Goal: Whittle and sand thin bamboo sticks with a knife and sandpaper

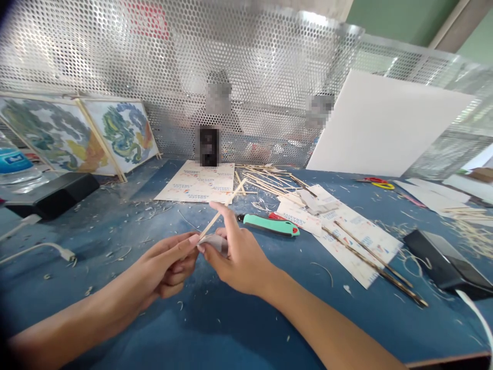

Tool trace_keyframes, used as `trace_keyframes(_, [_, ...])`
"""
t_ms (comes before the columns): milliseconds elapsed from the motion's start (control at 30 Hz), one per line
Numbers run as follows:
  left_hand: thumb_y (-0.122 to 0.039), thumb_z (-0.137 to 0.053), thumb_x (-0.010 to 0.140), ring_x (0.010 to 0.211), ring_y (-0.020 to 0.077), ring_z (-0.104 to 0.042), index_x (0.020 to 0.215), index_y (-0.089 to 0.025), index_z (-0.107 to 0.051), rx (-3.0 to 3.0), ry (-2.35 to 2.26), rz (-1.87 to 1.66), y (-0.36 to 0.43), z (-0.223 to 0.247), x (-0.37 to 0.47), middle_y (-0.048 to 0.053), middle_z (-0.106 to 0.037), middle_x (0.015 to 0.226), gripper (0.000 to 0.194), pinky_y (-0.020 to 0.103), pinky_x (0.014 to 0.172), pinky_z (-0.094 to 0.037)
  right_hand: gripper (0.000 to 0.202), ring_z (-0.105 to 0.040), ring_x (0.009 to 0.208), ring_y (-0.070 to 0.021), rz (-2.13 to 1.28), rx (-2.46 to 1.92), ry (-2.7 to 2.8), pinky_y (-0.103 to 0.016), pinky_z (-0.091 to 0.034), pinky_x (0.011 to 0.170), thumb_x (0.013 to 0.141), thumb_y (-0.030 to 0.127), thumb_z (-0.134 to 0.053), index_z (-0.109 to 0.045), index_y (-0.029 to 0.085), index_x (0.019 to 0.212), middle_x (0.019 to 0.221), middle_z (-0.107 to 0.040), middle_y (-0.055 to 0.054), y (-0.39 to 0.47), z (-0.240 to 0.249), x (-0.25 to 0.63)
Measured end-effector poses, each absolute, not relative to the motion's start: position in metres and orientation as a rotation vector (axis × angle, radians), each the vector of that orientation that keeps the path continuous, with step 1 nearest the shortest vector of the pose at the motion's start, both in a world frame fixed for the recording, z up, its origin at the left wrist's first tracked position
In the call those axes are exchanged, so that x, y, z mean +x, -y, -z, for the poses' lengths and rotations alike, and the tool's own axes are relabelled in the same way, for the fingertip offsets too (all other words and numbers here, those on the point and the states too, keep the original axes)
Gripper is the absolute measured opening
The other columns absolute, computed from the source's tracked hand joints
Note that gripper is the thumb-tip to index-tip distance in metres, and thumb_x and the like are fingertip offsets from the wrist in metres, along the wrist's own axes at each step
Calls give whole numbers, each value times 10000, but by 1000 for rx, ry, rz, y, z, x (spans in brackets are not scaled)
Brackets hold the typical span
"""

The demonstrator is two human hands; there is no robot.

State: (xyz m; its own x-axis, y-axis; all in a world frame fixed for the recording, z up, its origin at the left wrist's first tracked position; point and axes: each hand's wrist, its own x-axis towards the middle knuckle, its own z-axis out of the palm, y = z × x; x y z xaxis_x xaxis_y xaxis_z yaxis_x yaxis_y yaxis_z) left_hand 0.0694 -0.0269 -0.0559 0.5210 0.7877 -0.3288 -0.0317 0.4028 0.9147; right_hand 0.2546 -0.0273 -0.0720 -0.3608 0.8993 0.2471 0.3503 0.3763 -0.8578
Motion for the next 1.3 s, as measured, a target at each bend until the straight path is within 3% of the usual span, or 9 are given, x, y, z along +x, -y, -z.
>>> trace_keyframes(200, [-493, -629, 930, 559, 101, -80, 988, -208, -556, 1010, -852, -632, 27, 48, 67, -89, -195, 649, 300, 215, 448, -121, 801, -409, 542, -105, -1117, -1024, 1692, -256, -335, 501, 924, 307, -661, -147, 350, 1537, 710, -531, 68, 28, 72, 251])
trace_keyframes(367, [-348, -727, 882, 559, 96, -87, 910, -198, -570, 927, -766, -730, 26, 51, 66, -89, -211, 642, 219, 206, 462, -167, 850, -423, 559, -108, -1285, -977, 1643, -252, -349, 498, 887, 306, -721, -156, 389, 1516, 781, -596, 42, 30, 71, 252])
trace_keyframes(467, [-294, -773, 842, 533, 81, -82, 829, -201, -556, 920, -801, -941, 23, 52, 65, -97, -218, 617, 237, 208, 457, -183, 645, -443, 525, -103, -1403, -984, 1624, -241, -372, 480, 914, 376, -686, -298, 365, 1430, 683, -549, 73, 29, 72, 253])
trace_keyframes(567, [-270, -794, 821, 512, 72, -89, 805, -213, -538, 904, -850, -1147, 20, 53, 63, -100, -231, 608, 263, 213, 443, -157, 264, -457, 469, -76, -1447, -942, 1600, -238, -391, 471, 986, 431, -561, -473, 292, 1192, 685, -569, 69, 27, 74, 253])
trace_keyframes(733, [-379, -765, 818, 499, 72, -127, 810, -201, -599, 949, -722, -1017, 23, 55, 62, -101, -201, 568, 243, 225, 454, -165, 253, -440, 403, -56, -1366, -944, 1561, -212, -328, 391, 1008, 442, -508, -529, 221, 887, 644, -571, 58, 21, 75, 254])
trace_keyframes(800, [-416, -709, 842, 499, 75, -122, 802, -187, -614, 970, -712, -954, 24, 57, 64, -100, -195, 562, 252, 231, 455, -163, 253, -437, 404, -55, -1390, -898, 1562, -207, -333, 392, 998, 443, -529, -546, 215, 889, 636, -575, 57, 20, 74, 255])
trace_keyframes(933, [-294, -739, 812, 491, 68, -101, 826, -208, -562, 1059, -820, -902, 21, 56, 66, -111, -244, 556, 197, 225, 447, -136, 225, -450, 417, -51, -1451, -812, 1598, -201, -356, 412, 986, 419, -559, -568, 206, 912, 657, -601, 47, 23, 73, 254])
trace_keyframes(1067, [-381, -761, 811, 468, 60, -165, 817, -208, -545, 1156, -904, -762, 18, 56, 67, -107, -265, 561, 277, 222, 428, -126, 197, -453, 422, -56, -1447, -824, 1591, -197, -326, 399, 956, 396, -613, -568, 210, 909, 634, -585, 54, 27, 73, 252])
trace_keyframes(1300, [-451, -723, 852, 499, 73, -202, 798, -185, -584, 1404, -998, -911, 21, 57, 66, -96, -303, 549, 305, 224, 442, -163, 270, -477, 452, -78, -1461, -855, 1580, -217, -352, 429, 1001, 465, -507, -557, 215, 914, 629, -591, 37, 25, 78, 253])
